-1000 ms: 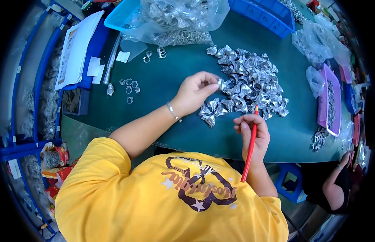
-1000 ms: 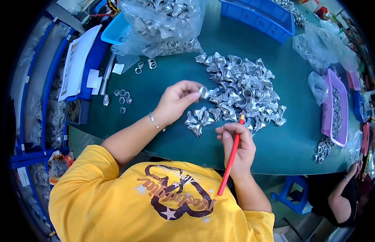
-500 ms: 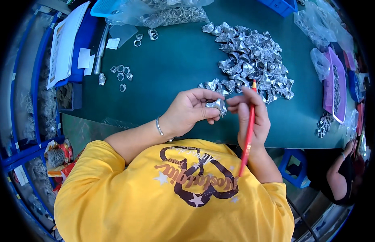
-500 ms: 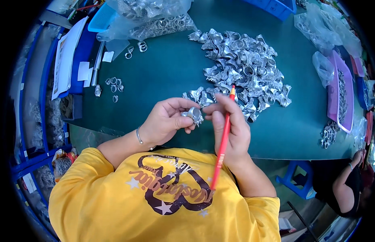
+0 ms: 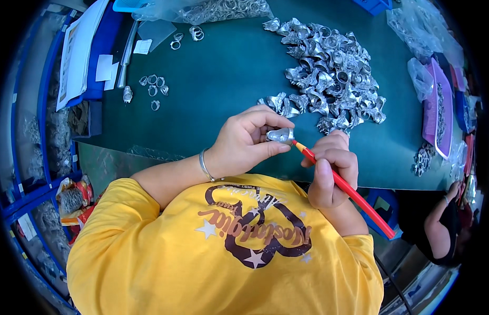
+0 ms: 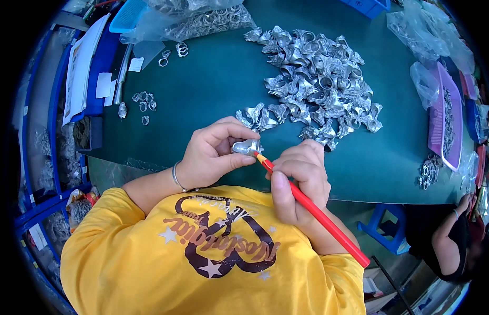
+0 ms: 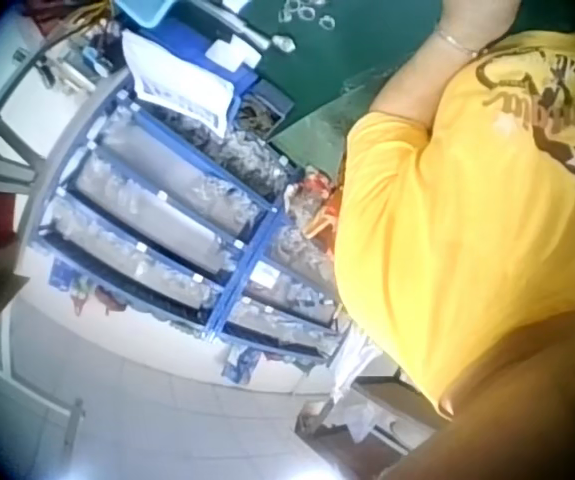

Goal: The person uses a red applicator to apply a substance to small metal rings, handling them one at a time from a pile.

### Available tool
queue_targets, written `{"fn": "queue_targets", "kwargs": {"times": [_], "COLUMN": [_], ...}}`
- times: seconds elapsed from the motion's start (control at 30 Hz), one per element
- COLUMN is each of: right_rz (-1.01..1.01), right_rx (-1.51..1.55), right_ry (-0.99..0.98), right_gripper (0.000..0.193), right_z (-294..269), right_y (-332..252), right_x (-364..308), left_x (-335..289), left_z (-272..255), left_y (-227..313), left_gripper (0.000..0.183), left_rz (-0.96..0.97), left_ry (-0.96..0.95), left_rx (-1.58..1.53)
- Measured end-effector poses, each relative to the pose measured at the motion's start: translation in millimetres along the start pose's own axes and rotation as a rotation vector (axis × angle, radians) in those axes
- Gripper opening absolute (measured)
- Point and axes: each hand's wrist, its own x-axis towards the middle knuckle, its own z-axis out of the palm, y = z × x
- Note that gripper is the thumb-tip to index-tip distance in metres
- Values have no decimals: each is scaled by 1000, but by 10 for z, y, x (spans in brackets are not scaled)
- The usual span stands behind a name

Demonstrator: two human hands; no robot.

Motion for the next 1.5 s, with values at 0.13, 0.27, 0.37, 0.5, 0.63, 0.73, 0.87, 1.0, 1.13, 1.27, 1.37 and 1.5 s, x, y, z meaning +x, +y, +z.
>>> {"fn": "queue_targets", "kwargs": {"times": [0.13, 0.27, 0.37, 0.5, 0.63, 0.73, 0.87, 1.0, 1.13, 1.27, 1.37, 1.5], "right_rz": [-5, -7, -30, -42, -34, 9, 14, 5, -7, -18, -10, -7], "right_rx": [-13, -7, -26, -36, -70, -82, 4, 20, 18, 16, -1, -28], "right_ry": [-2, -3, -7, -25, -41, -27, 28, 19, 4, -13, -18, -23], "right_gripper": [12, 11, 11, 11, 10, 9, 8, 7, 7, 8, 9, 8], "right_z": [19, 19, 21, 20, -1, -21, -31, -32, -14, -4, 2, -17], "right_y": [5, 11, -6, -15, -24, -8, -7, -1, -6, 11, 8, 5], "right_x": [8, 10, 20, 28, 25, -4, -48, -33, -18, -12, -5, 9], "left_x": [-9, -12, -7, -13, -14, -9, -10, -13, -27, -21, -16, -33], "left_z": [-12, 8, 29, 18, 9, 21, 28, 13, -22, -24, -20, -15], "left_y": [22, 15, 1, 22, 76, 120, 38, 33, 14, 44, 71, 43], "left_gripper": [34, 34, 32, 34, 34, 34, 33, 33, 34, 34, 33, 33], "left_rz": [-20, 0, 0, -39, -76, -210, -58, 24, 42, 92, 103, 102], "left_ry": [-15, 0, 17, 2, -5, 16, 19, 7, -8, -14, -16, 8], "left_rx": [93, 38, 8, -14, 11, -158, -78, 101, 217, 323, 340, 320]}}
